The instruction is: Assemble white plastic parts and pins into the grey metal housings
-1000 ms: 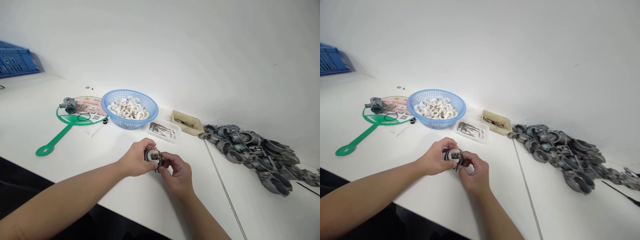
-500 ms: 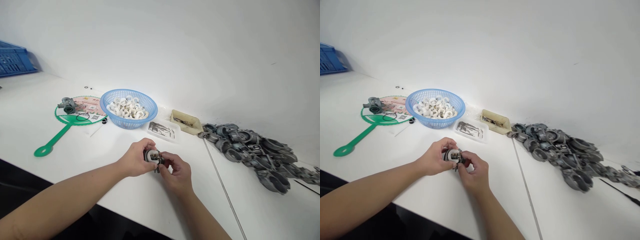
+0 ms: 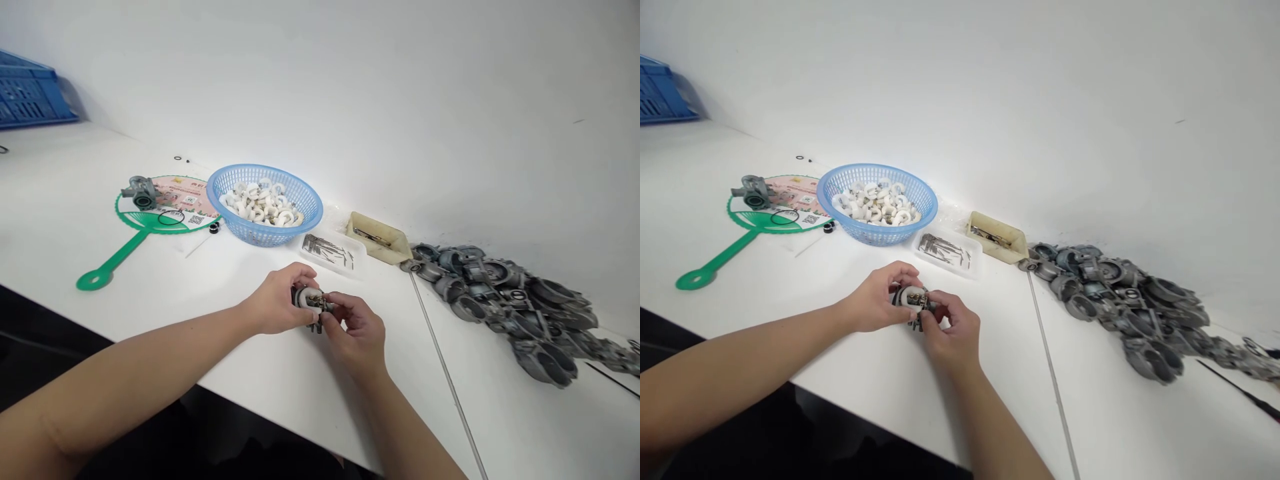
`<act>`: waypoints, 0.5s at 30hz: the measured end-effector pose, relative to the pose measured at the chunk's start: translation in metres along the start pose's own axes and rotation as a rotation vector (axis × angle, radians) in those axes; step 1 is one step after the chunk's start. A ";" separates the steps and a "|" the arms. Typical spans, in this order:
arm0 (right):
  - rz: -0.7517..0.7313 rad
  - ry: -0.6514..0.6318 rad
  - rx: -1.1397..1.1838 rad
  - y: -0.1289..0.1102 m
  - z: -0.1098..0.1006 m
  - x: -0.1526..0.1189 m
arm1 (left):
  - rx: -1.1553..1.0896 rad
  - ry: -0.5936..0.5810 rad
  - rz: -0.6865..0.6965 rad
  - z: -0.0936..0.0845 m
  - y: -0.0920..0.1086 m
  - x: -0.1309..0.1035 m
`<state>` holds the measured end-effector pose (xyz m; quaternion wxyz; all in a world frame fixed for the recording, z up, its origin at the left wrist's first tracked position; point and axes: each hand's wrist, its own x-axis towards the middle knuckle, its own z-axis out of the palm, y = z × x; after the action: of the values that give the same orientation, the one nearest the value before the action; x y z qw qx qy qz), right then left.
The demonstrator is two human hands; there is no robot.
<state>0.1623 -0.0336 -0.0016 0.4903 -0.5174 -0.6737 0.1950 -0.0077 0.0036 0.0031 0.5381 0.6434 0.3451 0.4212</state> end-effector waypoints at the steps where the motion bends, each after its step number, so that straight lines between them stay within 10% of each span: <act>1: 0.001 0.000 -0.008 0.000 0.000 0.000 | 0.000 -0.001 -0.001 0.000 0.000 0.000; 15: -0.010 -0.024 0.013 0.005 -0.004 0.004 | 0.005 0.008 -0.022 0.000 -0.002 0.002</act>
<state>0.1677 -0.0295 -0.0019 0.4867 -0.5083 -0.6808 0.2031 -0.0068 0.0053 0.0019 0.5397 0.6391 0.3553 0.4172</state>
